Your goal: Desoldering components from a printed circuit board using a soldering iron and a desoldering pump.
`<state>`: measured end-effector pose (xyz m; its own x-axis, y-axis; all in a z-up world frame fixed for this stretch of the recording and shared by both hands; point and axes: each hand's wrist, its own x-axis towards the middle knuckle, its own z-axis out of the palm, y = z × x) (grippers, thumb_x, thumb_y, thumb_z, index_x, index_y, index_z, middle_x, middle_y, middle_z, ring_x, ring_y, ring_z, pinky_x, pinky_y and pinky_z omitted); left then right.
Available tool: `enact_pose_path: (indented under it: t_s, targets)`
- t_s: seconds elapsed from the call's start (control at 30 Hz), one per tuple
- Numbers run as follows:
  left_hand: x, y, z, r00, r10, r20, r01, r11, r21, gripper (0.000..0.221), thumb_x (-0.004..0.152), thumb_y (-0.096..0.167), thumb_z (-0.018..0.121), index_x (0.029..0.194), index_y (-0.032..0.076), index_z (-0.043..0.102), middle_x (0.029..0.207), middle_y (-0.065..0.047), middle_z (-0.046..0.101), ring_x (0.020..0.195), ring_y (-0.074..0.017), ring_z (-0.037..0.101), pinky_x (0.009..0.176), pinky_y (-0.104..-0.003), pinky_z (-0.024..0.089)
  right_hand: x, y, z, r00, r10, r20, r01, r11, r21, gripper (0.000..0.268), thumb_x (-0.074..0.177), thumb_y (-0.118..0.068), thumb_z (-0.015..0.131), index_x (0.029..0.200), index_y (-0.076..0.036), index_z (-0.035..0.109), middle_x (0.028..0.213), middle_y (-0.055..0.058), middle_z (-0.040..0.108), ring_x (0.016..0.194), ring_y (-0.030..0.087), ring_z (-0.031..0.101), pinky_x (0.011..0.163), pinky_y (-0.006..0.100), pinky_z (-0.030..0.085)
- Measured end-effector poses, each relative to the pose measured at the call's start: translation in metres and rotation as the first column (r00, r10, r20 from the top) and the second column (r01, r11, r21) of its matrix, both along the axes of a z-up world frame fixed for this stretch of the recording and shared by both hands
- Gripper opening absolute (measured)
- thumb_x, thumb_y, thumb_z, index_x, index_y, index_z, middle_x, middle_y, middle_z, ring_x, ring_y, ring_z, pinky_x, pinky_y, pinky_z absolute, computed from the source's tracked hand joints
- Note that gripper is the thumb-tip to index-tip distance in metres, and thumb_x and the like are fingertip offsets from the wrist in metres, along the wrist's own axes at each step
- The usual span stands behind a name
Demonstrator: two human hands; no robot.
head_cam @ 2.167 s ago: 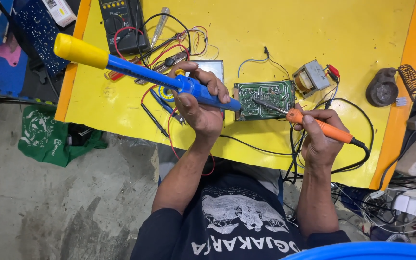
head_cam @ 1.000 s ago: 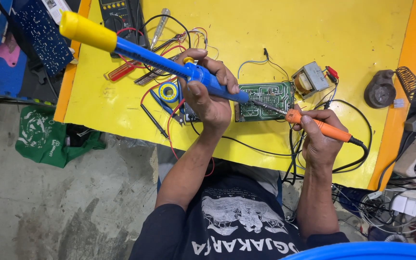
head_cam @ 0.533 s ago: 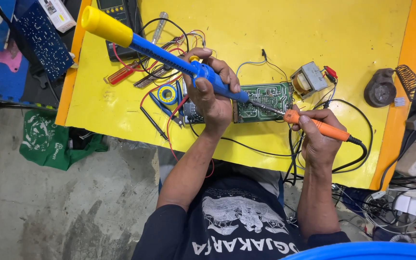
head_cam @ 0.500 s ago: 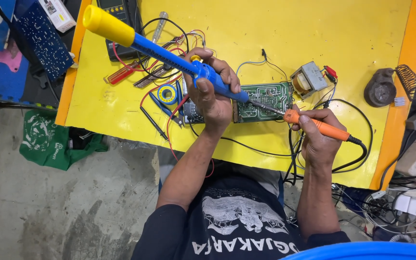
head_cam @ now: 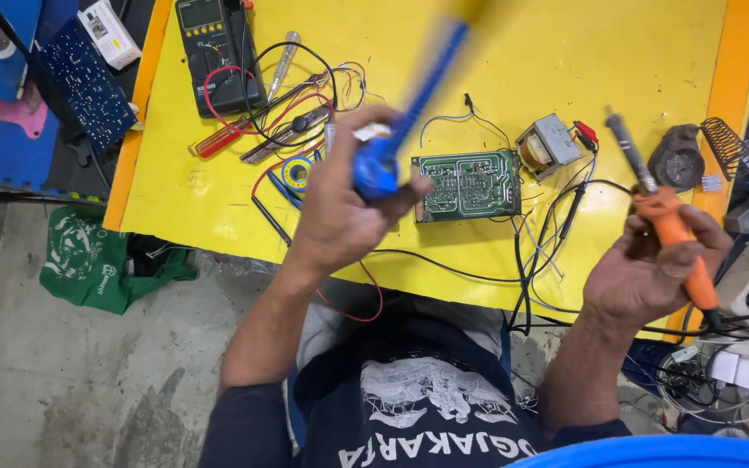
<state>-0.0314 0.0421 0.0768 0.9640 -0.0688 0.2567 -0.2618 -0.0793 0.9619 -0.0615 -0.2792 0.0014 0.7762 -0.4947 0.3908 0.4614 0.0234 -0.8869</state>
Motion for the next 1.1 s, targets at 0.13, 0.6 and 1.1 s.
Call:
enact_pose_path:
  t_s: [0.13, 0.6, 1.1]
  targets:
    - [-0.023, -0.02, -0.025, 0.868, -0.332, -0.369, 0.492, 0.47, 0.733, 0.051, 0.088, 0.022, 0.067, 0.132, 0.014, 0.044, 0.078, -0.012, 0.072, 0.064, -0.0417, 0.07, 0.052, -0.058, 0.054, -0.004, 0.006, 0.014, 0.998, -0.033, 0.061, 0.033, 0.999, -0.006, 0.06, 0.1, -0.063, 0.064, 0.129, -0.013, 0.053, 0.116, 0.017, 0.059, 0.124, 0.03, 0.062, 0.096, 0.03, 0.057]
    - [-0.031, -0.069, -0.035, 0.79, -0.559, -0.251, 0.503, 0.357, 0.787, 0.048, 0.08, 0.002, 0.063, 0.127, -0.005, 0.054, 0.076, -0.02, 0.073, 0.073, -0.0455, 0.074, 0.066, -0.056, 0.06, -0.015, 0.074, 0.005, 0.883, 0.456, 0.107, -0.429, 0.879, -0.209, 0.051, 0.095, -0.041, 0.067, 0.113, 0.006, 0.056, 0.1, 0.025, 0.065, 0.116, 0.044, 0.064, 0.128, 0.073, 0.024]
    - [0.024, -0.008, -0.034, 0.968, 0.219, 0.122, -0.071, 0.705, -0.706, 0.055, 0.103, 0.055, 0.058, 0.131, 0.009, 0.047, 0.065, -0.004, 0.053, 0.05, -0.0141, 0.058, 0.053, -0.027, 0.058, -0.014, 0.041, -0.026, 0.891, 0.445, 0.093, -0.365, 0.821, -0.439, 0.025, 0.083, 0.004, 0.077, 0.105, 0.012, 0.067, 0.098, 0.03, 0.071, 0.1, 0.044, 0.074, 0.11, 0.061, 0.052]
